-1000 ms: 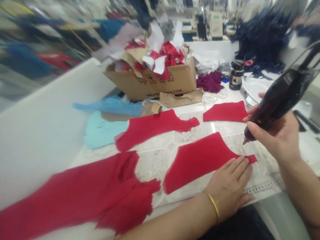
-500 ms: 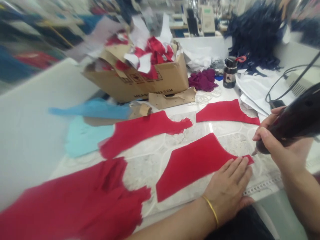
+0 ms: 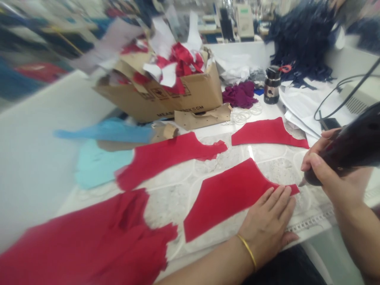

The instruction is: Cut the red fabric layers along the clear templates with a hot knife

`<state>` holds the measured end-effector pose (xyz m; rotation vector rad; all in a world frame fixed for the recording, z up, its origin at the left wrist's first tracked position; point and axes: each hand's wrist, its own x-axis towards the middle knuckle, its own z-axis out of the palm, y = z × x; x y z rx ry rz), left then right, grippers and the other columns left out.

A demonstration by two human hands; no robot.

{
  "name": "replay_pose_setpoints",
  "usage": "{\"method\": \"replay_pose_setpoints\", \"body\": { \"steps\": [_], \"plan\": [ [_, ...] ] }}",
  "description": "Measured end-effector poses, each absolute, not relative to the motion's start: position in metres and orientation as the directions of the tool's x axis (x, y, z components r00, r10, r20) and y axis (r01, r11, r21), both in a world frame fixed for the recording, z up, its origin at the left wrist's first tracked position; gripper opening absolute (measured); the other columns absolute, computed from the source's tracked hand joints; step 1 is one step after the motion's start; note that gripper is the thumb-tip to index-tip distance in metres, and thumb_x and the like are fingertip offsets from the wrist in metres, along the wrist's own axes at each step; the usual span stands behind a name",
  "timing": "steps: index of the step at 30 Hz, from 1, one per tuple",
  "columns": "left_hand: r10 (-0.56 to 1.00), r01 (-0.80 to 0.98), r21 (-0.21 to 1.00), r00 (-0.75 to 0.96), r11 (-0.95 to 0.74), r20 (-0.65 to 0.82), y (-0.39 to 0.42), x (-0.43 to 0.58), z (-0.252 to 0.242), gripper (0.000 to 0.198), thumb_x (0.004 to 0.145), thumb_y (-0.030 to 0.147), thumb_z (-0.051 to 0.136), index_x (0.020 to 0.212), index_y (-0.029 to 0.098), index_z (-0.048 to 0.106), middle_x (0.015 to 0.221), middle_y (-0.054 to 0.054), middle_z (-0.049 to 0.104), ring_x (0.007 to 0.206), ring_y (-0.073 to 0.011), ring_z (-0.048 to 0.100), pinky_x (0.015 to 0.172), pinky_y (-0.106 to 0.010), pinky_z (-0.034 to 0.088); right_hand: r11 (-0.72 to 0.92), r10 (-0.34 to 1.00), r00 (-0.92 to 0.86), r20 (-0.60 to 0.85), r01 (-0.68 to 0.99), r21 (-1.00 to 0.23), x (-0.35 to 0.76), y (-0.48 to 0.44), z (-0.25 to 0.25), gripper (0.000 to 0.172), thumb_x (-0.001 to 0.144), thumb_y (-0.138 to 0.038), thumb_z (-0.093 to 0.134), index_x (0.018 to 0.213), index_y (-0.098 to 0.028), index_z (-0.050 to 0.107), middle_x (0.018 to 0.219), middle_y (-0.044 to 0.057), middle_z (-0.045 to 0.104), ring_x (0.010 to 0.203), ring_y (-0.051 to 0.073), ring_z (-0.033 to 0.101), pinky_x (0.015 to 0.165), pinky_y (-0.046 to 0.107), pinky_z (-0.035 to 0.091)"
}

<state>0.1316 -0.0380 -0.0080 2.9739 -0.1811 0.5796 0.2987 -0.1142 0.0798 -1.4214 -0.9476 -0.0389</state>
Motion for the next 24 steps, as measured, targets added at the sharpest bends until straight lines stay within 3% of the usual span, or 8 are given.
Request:
{"method": "replay_pose_setpoints", "body": {
  "steps": [6,15,19,24],
  "plan": [
    [-0.097,-0.139,0.08,0.913,-0.987,0.396,-0.038,0.132,-0.009,0.068,0.105,0.065,0.039,0.139,0.008,0.058,0.148,-0.016,0.058,0.141,-0.0292,0.052,0.12,-0.041,0.039,0.393,0.482,0.645,0.593,0.446,-0.804,0.298,-0.117,0.073,0.03,0.088,-0.016,0.071,0.112,-0.028,0.058,0.075,-0.005,0.064,0.058,0.015,0.062,0.059,0.032,0.057],
    [-0.092,-0.134,0.071,0.904,-0.988,0.418,-0.038,0.133,-0.01,0.067,0.106,0.063,0.036,0.138,0.009,0.059,0.147,-0.015,0.06,0.14,-0.028,0.053,0.12,-0.04,0.039,0.259,0.46,0.722,0.517,0.448,-0.856,0.296,-0.123,0.073,0.027,0.087,-0.033,0.079,0.108,-0.026,0.063,0.079,-0.003,0.063,0.059,0.014,0.063,0.064,0.034,0.058],
    [-0.085,-0.131,0.08,0.9,-0.988,0.426,-0.038,0.133,-0.01,0.067,0.106,0.064,0.036,0.137,0.009,0.06,0.146,-0.015,0.06,0.14,-0.0272,0.053,0.12,-0.039,0.038,0.277,0.485,0.713,0.506,0.423,-0.863,0.297,-0.124,0.072,0.033,0.086,-0.031,0.08,0.113,-0.026,0.06,0.075,-0.004,0.064,0.058,0.015,0.063,0.062,0.033,0.058],
    [-0.091,-0.135,0.083,0.914,-0.987,0.395,-0.037,0.132,-0.009,0.069,0.106,0.064,0.034,0.141,0.009,0.057,0.149,-0.015,0.058,0.143,-0.0272,0.051,0.123,-0.039,0.036,0.268,0.507,0.694,0.511,0.436,-0.859,0.297,-0.124,0.071,0.029,0.087,-0.027,0.077,0.111,-0.026,0.06,0.077,-0.003,0.065,0.06,0.016,0.064,0.062,0.034,0.059]
  ]
}}
